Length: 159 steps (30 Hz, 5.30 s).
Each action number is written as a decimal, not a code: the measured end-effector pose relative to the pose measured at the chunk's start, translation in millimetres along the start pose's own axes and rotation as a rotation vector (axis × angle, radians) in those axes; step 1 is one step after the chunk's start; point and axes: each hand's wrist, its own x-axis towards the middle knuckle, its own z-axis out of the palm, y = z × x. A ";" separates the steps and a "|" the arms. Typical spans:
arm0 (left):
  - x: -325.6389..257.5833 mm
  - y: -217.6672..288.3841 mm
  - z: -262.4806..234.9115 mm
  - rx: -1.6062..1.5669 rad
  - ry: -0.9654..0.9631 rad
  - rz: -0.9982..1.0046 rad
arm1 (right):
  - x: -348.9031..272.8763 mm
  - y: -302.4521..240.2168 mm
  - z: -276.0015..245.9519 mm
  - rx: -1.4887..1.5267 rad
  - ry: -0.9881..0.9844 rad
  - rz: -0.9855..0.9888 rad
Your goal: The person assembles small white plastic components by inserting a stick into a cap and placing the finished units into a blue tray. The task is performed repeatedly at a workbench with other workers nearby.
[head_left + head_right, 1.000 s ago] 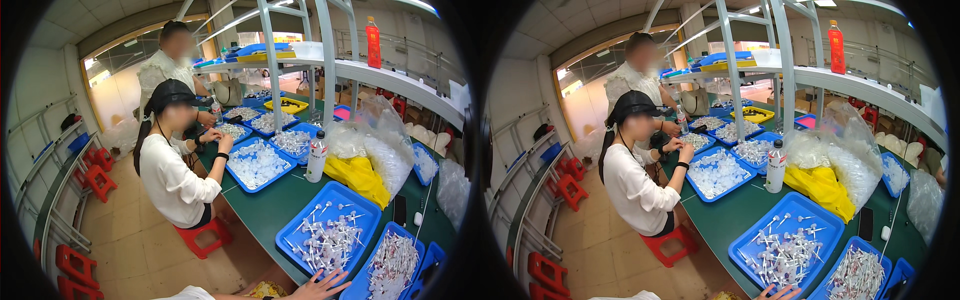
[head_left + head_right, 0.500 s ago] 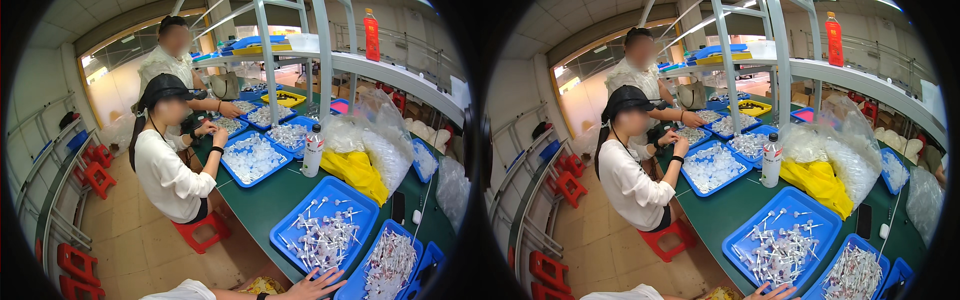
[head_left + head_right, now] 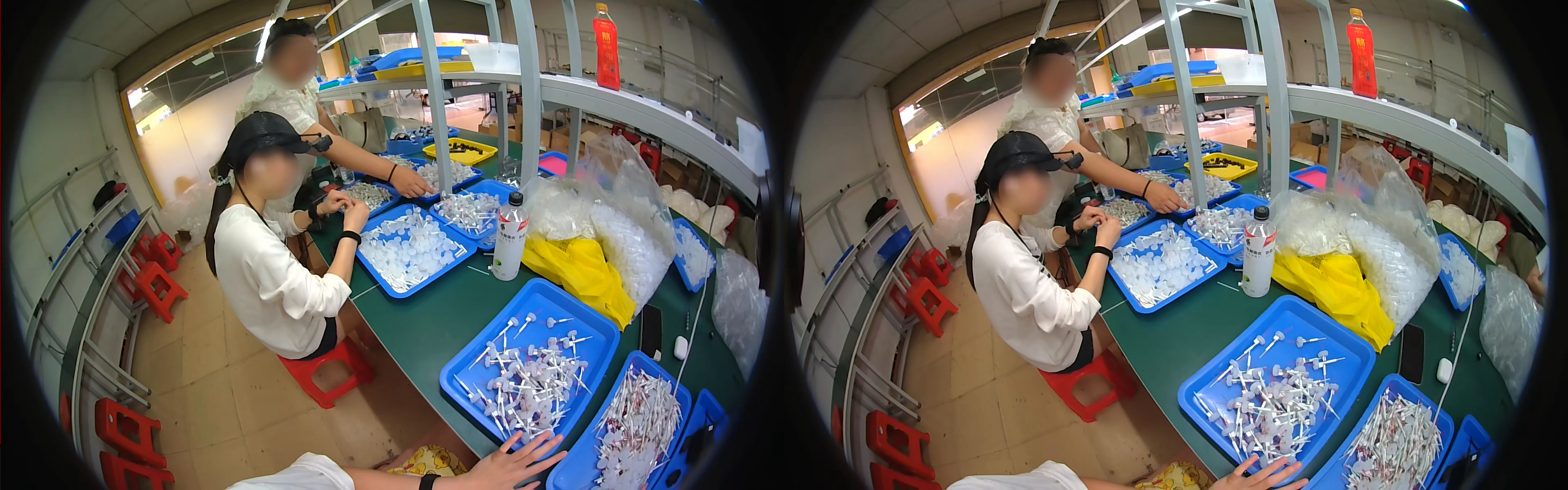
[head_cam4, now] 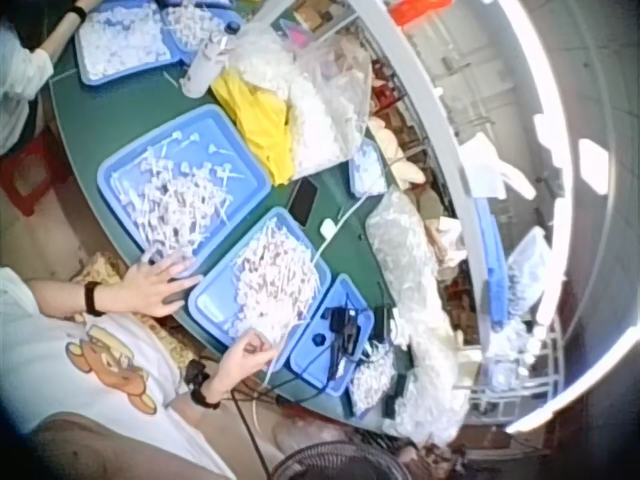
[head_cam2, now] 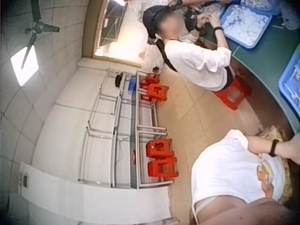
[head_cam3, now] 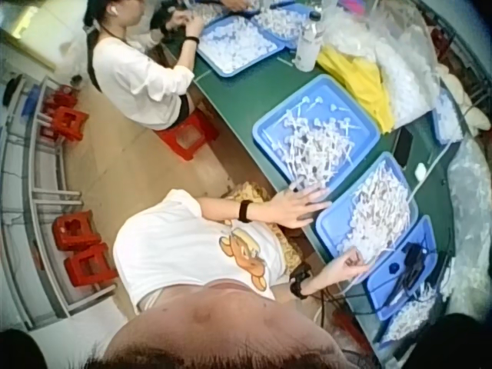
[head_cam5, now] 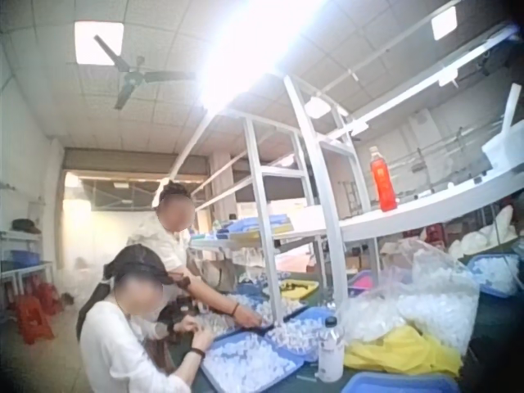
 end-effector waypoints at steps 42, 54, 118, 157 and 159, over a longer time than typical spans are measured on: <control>2.7 0.1 -6.5 0.015 0.059 0.021 | 4.6 -9.8 0.7 -0.207 -0.022 -0.288; 11.4 10.4 -32.5 -0.303 0.107 -0.035 | 4.7 -2.2 -1.6 0.007 0.020 -0.119; -9.8 -16.7 -29.7 -1.346 -0.257 -0.539 | 167.8 -48.6 124.4 -0.883 -0.511 -0.505; 1.9 -12.1 -56.6 -1.487 -0.201 -0.617 | 102.5 -90.1 32.1 -0.178 -0.173 -0.481; 11.4 -14.5 -68.5 -1.490 -0.138 -0.578 | 91.4 -96.5 25.0 -0.116 -0.165 -0.511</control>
